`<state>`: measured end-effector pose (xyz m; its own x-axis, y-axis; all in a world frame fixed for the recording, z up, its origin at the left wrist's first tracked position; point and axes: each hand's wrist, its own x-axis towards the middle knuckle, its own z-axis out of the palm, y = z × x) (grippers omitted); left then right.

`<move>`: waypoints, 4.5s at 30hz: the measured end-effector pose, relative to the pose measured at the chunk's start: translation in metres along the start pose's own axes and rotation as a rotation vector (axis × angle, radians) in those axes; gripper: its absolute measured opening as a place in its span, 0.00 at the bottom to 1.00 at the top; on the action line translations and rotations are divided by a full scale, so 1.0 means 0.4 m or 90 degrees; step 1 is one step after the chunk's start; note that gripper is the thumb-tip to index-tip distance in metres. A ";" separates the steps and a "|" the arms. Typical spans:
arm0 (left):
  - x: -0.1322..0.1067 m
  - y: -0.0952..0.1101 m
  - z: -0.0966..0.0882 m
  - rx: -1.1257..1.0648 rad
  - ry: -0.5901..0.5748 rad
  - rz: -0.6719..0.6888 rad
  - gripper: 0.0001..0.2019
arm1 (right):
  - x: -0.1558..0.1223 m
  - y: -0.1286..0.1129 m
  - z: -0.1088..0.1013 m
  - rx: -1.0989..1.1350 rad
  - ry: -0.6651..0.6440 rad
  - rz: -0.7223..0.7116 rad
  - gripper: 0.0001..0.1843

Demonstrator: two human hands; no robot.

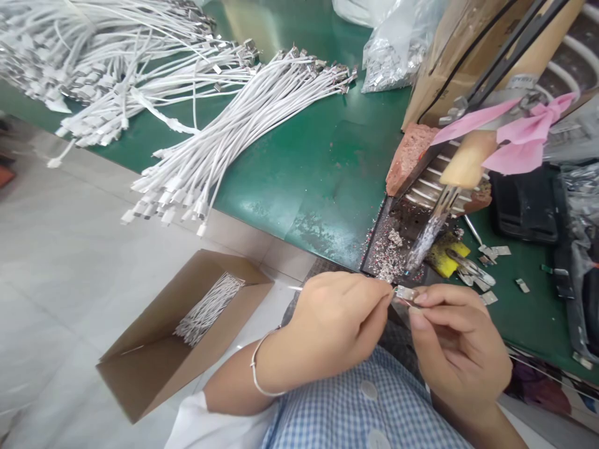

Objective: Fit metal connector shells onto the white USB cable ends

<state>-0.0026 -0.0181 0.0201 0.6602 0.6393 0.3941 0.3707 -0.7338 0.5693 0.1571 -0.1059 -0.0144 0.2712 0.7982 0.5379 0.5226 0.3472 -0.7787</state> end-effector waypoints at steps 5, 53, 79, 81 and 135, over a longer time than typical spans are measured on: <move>0.005 0.008 0.001 0.044 -0.002 0.001 0.09 | 0.007 -0.002 0.005 -0.011 0.027 0.017 0.12; 0.010 0.006 -0.003 0.031 0.005 0.011 0.08 | 0.012 -0.014 0.012 0.142 0.040 0.139 0.11; 0.010 0.003 0.004 0.087 0.025 0.006 0.07 | 0.033 -0.016 0.017 0.014 0.055 0.086 0.08; 0.009 0.003 0.005 0.093 0.018 0.006 0.07 | 0.034 -0.015 0.017 0.010 0.050 0.080 0.08; 0.008 0.008 0.008 0.118 0.034 0.009 0.07 | 0.039 -0.015 -0.010 0.005 -0.037 0.021 0.10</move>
<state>0.0028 -0.0193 0.0209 0.6329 0.6361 0.4413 0.4784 -0.7695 0.4231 0.1614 -0.0977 0.0000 0.2409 0.8359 0.4931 0.5072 0.3247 -0.7983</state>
